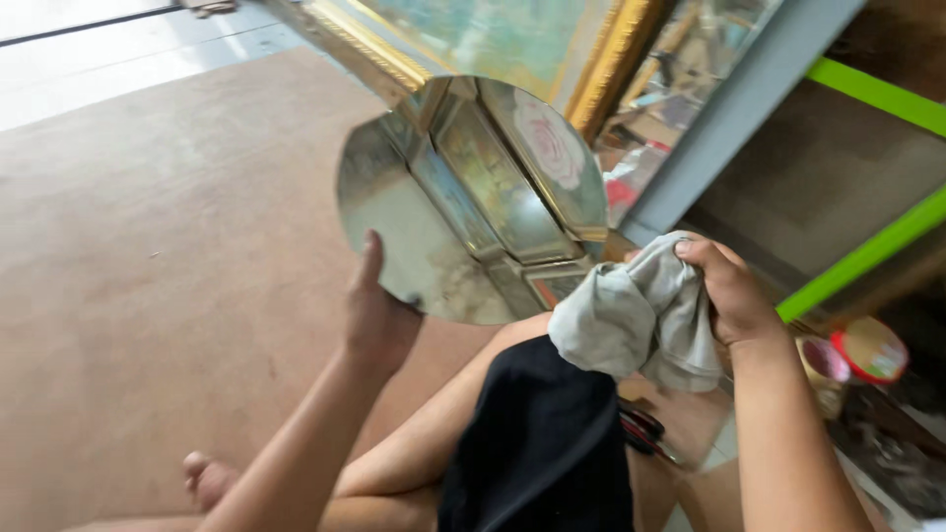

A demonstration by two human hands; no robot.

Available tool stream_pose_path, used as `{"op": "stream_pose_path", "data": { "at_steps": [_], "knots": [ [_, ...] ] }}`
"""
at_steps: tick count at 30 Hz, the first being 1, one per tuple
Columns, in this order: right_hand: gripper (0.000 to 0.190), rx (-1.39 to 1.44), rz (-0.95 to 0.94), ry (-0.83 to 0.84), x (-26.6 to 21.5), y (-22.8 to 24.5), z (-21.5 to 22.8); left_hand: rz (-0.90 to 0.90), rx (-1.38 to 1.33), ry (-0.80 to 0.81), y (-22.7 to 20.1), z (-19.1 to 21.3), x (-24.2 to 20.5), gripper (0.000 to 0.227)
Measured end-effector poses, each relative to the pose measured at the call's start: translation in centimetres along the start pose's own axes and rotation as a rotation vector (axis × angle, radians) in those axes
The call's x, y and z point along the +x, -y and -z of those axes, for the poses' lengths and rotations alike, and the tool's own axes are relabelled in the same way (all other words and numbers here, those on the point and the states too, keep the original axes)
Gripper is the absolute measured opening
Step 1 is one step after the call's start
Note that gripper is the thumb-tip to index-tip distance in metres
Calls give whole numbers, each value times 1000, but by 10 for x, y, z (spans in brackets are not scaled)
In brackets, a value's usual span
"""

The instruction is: The person wipes a decorative mirror with a cloth, then pours liquid from a bottle onto the surface and spreads it with a brush. Finally, the person uses a compass-like tool to trace or mark the mirror's surface.

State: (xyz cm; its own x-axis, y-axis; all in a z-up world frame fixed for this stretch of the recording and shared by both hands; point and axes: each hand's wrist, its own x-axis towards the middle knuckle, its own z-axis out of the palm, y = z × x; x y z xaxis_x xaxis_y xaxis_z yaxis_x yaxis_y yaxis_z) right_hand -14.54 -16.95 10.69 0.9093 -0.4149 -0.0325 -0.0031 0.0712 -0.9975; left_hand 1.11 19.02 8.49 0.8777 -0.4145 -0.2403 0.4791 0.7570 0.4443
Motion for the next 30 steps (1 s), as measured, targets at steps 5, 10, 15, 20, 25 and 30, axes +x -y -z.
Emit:
{"op": "stream_pose_path", "data": {
  "at_steps": [5,10,15,20,25,30],
  "knots": [
    [37,313,-233,274,70,-32,-50,-278,87,-24,-110,62,-39,70],
    [50,727,-431,816,153,-36,-115,-445,153,-90,-159,127,-48,63],
    [35,492,-254,367,211,-37,-240,-411,-52,-303,-156,227,23,65],
    [37,241,-191,104,230,-89,-315,-416,-81,-380,-152,279,67,61],
    [38,-323,28,91,220,-177,-319,-357,47,-425,-145,332,94,61],
    [43,-1147,177,32,188,-209,-310,-260,103,-520,-138,311,112,57]
  ]
}}
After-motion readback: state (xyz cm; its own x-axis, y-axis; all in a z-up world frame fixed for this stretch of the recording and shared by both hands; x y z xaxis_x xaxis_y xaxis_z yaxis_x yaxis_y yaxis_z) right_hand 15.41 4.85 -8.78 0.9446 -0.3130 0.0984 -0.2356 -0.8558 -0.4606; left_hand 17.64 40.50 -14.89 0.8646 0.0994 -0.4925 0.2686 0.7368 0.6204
